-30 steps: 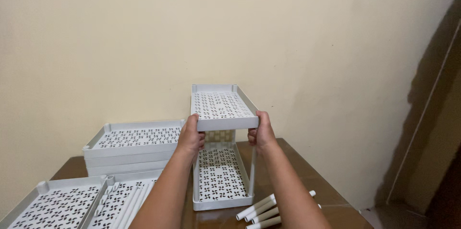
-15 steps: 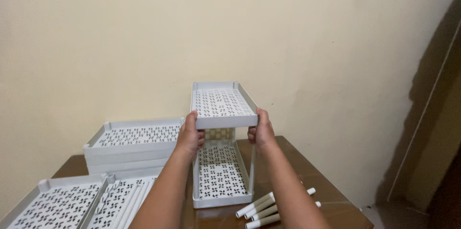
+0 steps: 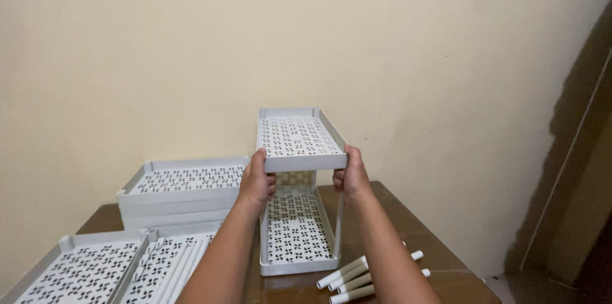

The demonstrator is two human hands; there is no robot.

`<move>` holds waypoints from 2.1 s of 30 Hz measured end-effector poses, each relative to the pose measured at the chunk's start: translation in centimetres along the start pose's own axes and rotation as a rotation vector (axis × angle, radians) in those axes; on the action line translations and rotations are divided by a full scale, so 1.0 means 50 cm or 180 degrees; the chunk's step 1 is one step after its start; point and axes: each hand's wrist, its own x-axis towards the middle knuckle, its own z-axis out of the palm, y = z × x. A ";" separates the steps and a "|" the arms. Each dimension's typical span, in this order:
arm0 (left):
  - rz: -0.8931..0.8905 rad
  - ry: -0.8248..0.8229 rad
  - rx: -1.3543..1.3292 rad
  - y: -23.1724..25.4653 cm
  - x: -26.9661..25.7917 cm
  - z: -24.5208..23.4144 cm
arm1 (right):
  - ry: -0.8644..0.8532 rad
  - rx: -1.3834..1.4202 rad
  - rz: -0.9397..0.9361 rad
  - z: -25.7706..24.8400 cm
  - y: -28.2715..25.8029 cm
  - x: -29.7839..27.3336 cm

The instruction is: The person assembles a two-tier plastic shelving unit by inserting white cylindrical legs into the corners of perforated trays. They then place a second tray on top of the legs to form a stable two-level structure.

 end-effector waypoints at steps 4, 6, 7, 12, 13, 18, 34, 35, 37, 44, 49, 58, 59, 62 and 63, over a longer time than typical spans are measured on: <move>-0.0131 0.0035 -0.0028 0.002 0.003 -0.002 | -0.0045 0.0037 -0.0036 -0.002 0.005 0.003; -0.0048 0.0004 0.0101 0.000 0.006 -0.004 | -0.0045 0.0048 -0.0082 -0.003 0.005 0.009; -0.0009 -0.0009 0.0162 -0.001 0.008 -0.005 | -0.0011 0.0053 -0.0095 -0.003 0.005 0.011; -0.0001 -0.0012 0.0036 -0.013 0.010 -0.008 | 0.0144 0.0120 -0.0137 0.000 0.010 0.003; 0.0008 0.0011 0.0040 -0.010 0.014 -0.005 | 0.0147 0.0077 -0.0168 0.002 0.006 0.001; -0.0024 0.0017 0.0099 -0.011 0.014 -0.007 | 0.0150 -0.0120 -0.0199 0.002 0.000 -0.006; 0.0126 0.0106 -0.0012 -0.038 -0.013 0.082 | 0.1310 -0.1742 -0.1794 -0.088 0.035 0.079; 0.0178 0.0022 -0.0033 -0.040 -0.015 0.092 | 0.1653 -0.2265 -0.2142 -0.086 0.043 0.058; 0.0272 -0.0146 -0.0071 -0.048 -0.019 0.114 | 0.1720 -0.2526 -0.2367 -0.073 0.063 0.002; 0.0704 -0.0669 0.0040 -0.121 -0.011 0.183 | 0.0098 -0.0199 -0.0899 0.007 0.075 -0.093; 0.1454 -0.0715 0.1442 -0.139 0.023 0.167 | -0.0128 0.0123 -0.0781 0.001 0.046 -0.087; 0.1121 0.1053 0.1389 -0.088 0.210 -0.033 | -0.0087 0.0453 -0.0673 -0.124 0.054 -0.035; 0.1143 0.1205 0.1498 -0.092 0.235 -0.058 | -0.0052 0.0513 -0.0716 -0.139 0.056 -0.025; 0.1231 0.1301 0.1609 -0.101 0.296 -0.115 | -0.0009 0.0702 -0.0771 -0.180 0.058 0.002; 0.1277 0.1125 0.1475 -0.101 0.312 -0.132 | -0.0019 0.0754 -0.0788 -0.189 0.057 0.012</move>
